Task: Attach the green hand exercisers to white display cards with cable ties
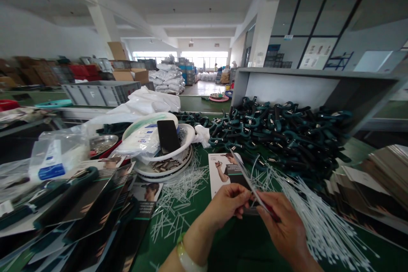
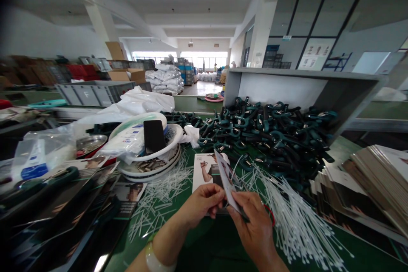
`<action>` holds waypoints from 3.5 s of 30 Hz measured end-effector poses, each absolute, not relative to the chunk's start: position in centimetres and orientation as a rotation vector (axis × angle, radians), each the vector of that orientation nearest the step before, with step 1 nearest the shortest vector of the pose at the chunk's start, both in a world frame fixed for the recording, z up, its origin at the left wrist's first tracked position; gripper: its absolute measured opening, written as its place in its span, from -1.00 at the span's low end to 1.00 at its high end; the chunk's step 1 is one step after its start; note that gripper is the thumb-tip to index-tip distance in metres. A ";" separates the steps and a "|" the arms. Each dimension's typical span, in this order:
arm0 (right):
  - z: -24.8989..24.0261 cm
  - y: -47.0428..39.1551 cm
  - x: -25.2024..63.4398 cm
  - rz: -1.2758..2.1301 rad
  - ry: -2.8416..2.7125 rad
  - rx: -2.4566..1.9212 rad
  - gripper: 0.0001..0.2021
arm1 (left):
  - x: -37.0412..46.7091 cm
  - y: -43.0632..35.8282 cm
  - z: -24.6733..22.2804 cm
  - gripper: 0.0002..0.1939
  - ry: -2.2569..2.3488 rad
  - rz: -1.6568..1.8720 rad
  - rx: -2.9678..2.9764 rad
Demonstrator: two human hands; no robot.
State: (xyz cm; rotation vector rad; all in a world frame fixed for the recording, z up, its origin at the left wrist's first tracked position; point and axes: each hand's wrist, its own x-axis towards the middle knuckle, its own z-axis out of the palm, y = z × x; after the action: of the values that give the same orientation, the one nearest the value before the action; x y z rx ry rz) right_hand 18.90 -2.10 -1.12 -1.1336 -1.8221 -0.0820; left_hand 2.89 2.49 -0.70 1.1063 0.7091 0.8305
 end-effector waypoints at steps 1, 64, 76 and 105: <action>-1.0 -2.1 18.9 -0.083 -1.834 -1.127 -0.79 | 3.0 2.5 -0.7 -0.54 0.710 0.845 1.094; 5.7 5.4 14.9 -0.237 -2.687 -1.474 -0.72 | 0.0 3.8 -7.5 -0.49 1.268 1.356 1.453; 3.7 6.7 19.7 0.126 -2.597 -1.507 -0.68 | -0.5 7.9 -1.9 -0.68 1.585 1.143 1.850; -2.2 6.2 17.3 0.384 -1.838 -1.526 -0.73 | 3.0 9.2 -1.5 -0.84 1.481 0.965 2.132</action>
State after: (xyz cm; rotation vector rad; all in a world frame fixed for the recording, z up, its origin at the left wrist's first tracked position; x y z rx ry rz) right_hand 17.25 6.23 -2.21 -1.5259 -1.8380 0.3841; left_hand 3.03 9.17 -1.50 2.1316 1.4814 0.9648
